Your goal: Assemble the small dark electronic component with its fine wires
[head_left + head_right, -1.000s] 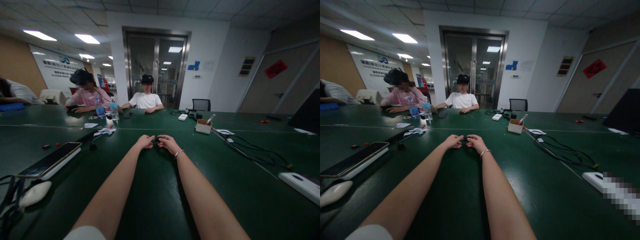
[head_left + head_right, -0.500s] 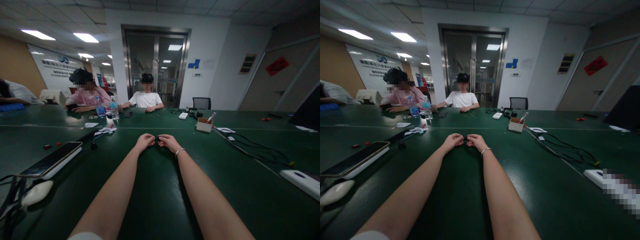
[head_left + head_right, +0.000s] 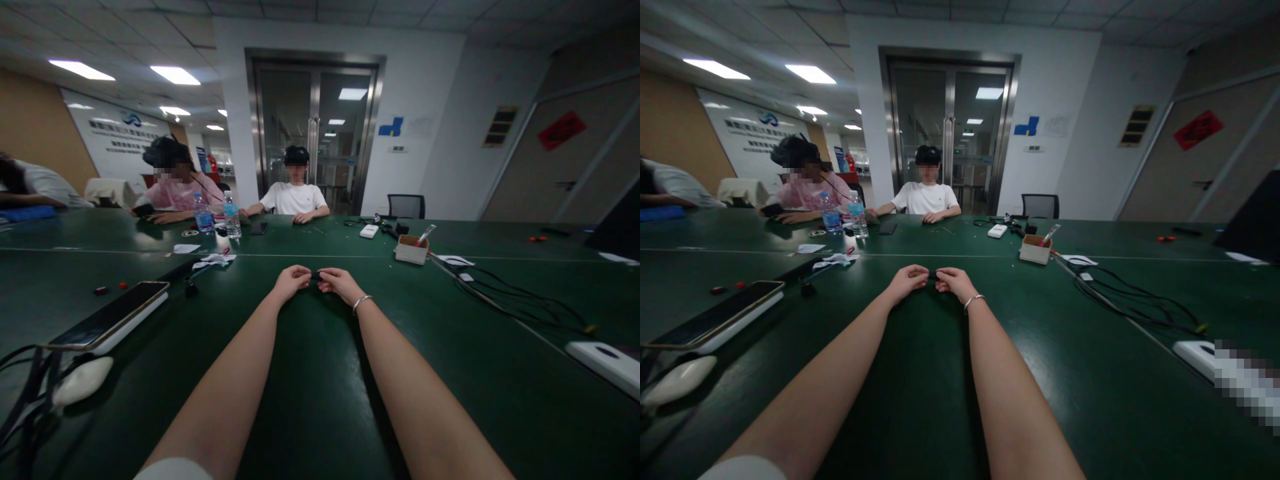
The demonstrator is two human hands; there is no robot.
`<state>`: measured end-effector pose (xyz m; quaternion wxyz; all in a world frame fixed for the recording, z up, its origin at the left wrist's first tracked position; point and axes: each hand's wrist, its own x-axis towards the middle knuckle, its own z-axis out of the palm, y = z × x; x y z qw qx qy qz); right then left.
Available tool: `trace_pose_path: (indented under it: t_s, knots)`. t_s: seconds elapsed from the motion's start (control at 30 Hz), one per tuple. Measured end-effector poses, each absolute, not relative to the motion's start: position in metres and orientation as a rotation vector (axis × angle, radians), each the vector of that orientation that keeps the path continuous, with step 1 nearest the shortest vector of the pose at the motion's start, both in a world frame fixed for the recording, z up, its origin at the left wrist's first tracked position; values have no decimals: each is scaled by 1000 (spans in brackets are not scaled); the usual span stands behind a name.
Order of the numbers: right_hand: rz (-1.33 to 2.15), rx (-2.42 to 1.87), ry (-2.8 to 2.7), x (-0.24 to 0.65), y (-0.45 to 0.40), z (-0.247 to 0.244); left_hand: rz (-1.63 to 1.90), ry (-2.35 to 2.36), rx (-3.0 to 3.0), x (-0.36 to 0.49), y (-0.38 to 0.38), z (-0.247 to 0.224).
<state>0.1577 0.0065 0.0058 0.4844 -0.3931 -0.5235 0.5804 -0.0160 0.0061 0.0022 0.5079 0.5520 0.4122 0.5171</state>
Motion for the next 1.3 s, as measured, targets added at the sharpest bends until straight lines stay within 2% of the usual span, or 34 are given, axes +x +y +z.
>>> trace_pose_path:
  t_s: [0.3, 0.5, 0.87, 1.3]
  knots:
    - [1403, -963, -1299, 158, 6, 6, 1201, 1115, 1255, -11, 9, 3]
    - [1418, -961, -1275, 158, 6, 7, 1249, 977, 1374, -16, 3, 3]
    - [1410, -955, -1299, 159, 6, 5, 1224, 1022, 1284, -16, 10, -1]
    - [1440, -919, -1316, 160, 4, 6, 1116, 1255, 1508, -13, 14, -3]
